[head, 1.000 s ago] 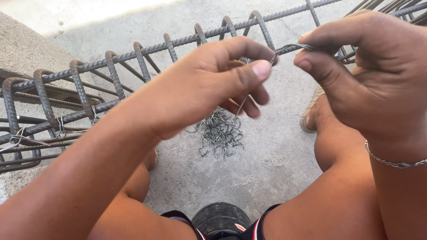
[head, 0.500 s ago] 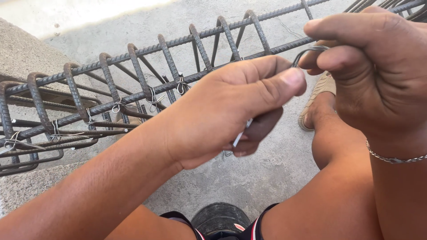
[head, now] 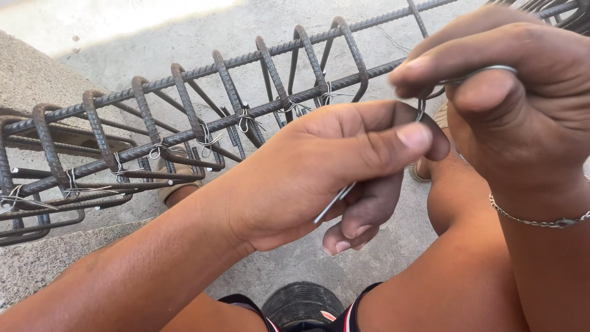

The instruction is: Tying rebar intersections with wire ties using a manual twisting tool

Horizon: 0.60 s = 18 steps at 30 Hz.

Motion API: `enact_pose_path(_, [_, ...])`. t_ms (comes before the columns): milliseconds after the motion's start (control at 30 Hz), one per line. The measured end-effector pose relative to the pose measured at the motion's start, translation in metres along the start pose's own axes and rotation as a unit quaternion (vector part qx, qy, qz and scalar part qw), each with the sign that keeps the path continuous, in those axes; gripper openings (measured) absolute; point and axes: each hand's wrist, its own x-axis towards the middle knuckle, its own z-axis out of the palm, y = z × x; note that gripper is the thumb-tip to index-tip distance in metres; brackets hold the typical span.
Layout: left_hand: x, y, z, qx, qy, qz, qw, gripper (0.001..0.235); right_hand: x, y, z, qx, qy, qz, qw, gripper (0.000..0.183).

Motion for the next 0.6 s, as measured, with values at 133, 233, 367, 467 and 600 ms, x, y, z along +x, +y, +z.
enact_pose_path(133, [0.001, 0.001, 0.004, -0.044, -0.004, 0.007, 0.999, 0.043, 0.0, -0.001, 0.0, 0.036, 0.007, -0.007, 0.999, 0.04])
enact_pose_path(233, [-0.001, -0.012, 0.001, -0.101, -0.026, -0.044, 0.994, 0.034, -0.002, -0.005, 0.006, 0.063, 0.012, -0.011, 0.998, 0.037])
enact_pose_path(367, [-0.004, -0.022, 0.001, -0.136, -0.094, -0.059, 0.984, 0.046, -0.003, -0.006, 0.008, 0.088, 0.017, -0.013, 0.996, 0.033])
enact_pose_path(467, [-0.008, -0.022, 0.007, -0.154, -0.122, -0.003, 0.98, 0.03, -0.004, -0.007, 0.009, 0.116, 0.024, -0.018, 0.993, 0.03])
enact_pose_path(600, [-0.012, -0.011, 0.017, 0.014, -0.06, -0.007, 0.998, 0.041, -0.008, -0.008, 0.007, 0.152, 0.033, -0.024, 0.988, 0.025])
